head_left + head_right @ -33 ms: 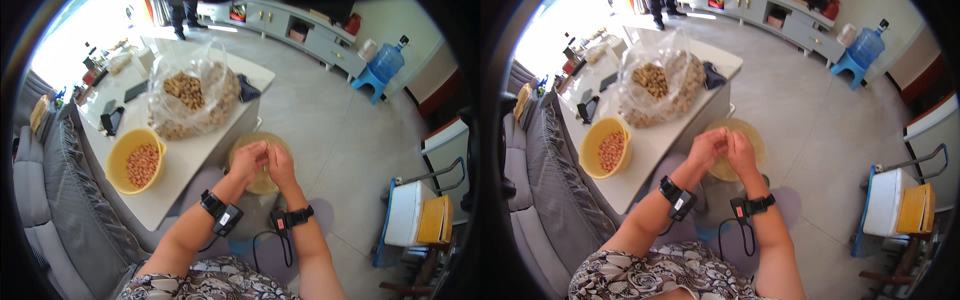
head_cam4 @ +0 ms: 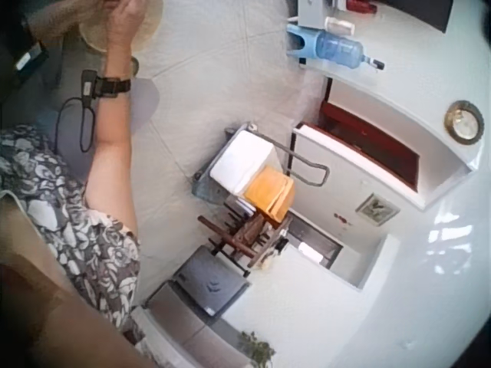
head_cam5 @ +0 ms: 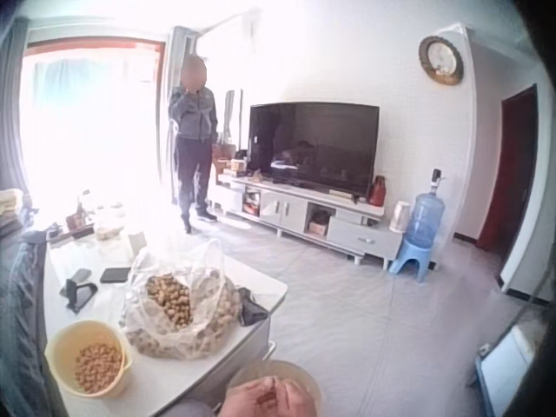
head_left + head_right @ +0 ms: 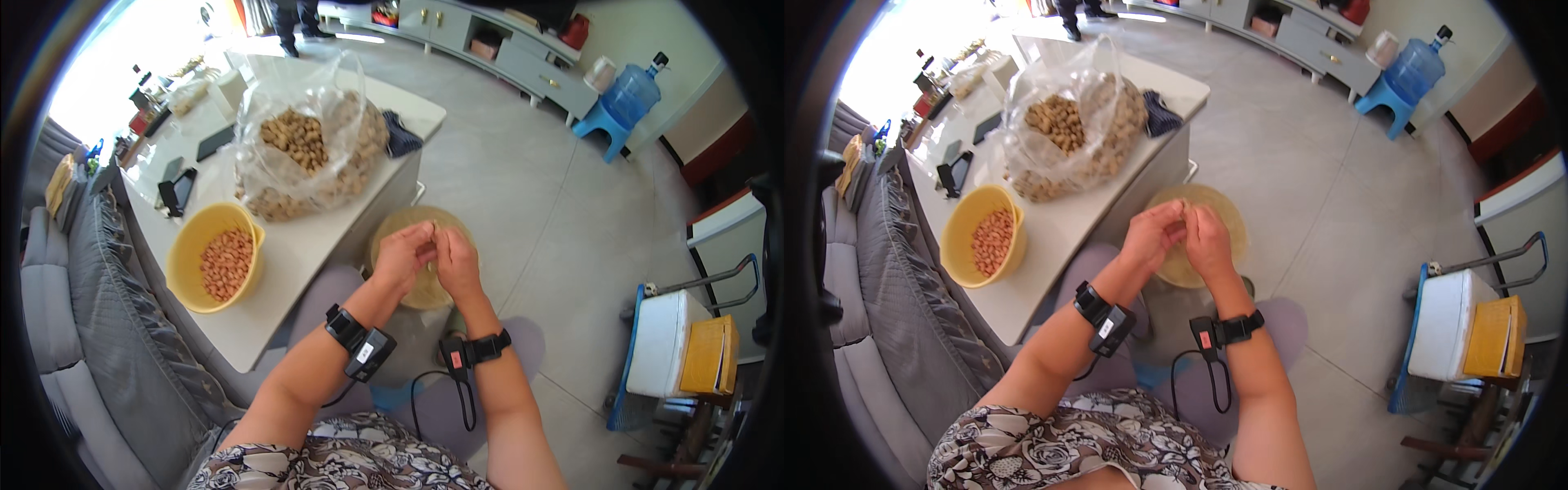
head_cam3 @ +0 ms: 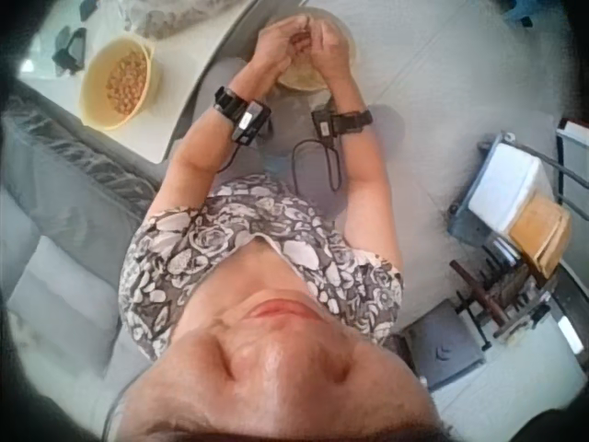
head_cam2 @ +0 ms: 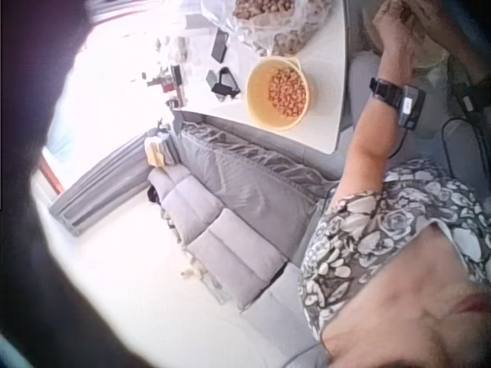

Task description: The person sits on a low stool and peels peanuts by hand, placing the kernels into a yellow bowl and the shells into a separate bowl. They repeatedly pick peanuts from a plastic bag, peel them, and sort the parts into two bowls.

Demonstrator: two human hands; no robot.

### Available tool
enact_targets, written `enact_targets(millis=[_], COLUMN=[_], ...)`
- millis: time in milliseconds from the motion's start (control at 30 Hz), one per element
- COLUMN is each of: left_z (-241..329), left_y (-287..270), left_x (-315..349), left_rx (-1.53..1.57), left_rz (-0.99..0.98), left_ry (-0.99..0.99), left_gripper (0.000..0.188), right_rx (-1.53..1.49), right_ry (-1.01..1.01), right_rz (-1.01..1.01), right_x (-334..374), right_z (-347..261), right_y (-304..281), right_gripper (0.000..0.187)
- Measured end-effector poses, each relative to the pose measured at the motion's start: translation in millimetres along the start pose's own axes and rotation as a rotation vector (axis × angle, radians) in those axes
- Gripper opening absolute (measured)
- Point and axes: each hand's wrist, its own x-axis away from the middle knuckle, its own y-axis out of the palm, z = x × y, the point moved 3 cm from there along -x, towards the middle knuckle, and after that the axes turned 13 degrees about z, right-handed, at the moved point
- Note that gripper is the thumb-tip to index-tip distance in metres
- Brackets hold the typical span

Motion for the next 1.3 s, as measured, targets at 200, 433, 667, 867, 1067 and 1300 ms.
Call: enact_targets(millis=[200,433,667,867,1067,1300], left_z=[-17.5,-14.1,-14.8,-23.1,-19.8,-19.3], left_y=[10.2,1.2,-17.9,-26.1,-31.3,-33.1], left_x=[1.0,-1.9,-11.2,-11.2,-17.4,-9.4], left_rx=[0.182,0.354,0.511,0.454,0.476,0.364], left_rz=[0.009,-0.076,-0.106,0.075,-0.031,0.052], left_ry=[0.004,-0.067,-0.223,-0.298,-0.348,-0.291], left_gripper=[0.025,0.025,0.012,0.009,0.014,0.022], right_rx=[-0.105,-0.061,0.211,0.208,0.204,0.469], right_ry=[0.265,0.048,-0.352,-0.347,-0.404,-0.149], right_rz=[0.094,0.045,-0.052,-0.095,-0.077,-0.015], right_x=[5.6,-0.5,-0.6,0.1,-1.1,-4.1], right_z=[14.6,-2.4,-23.1,-25.2,-25.9,8.5], right_y=[-1.6,-6.5,-2.4,2.6,3.0,-7.7], right_gripper=[0.020,0.018,0.022,0.023,0.020,0.032])
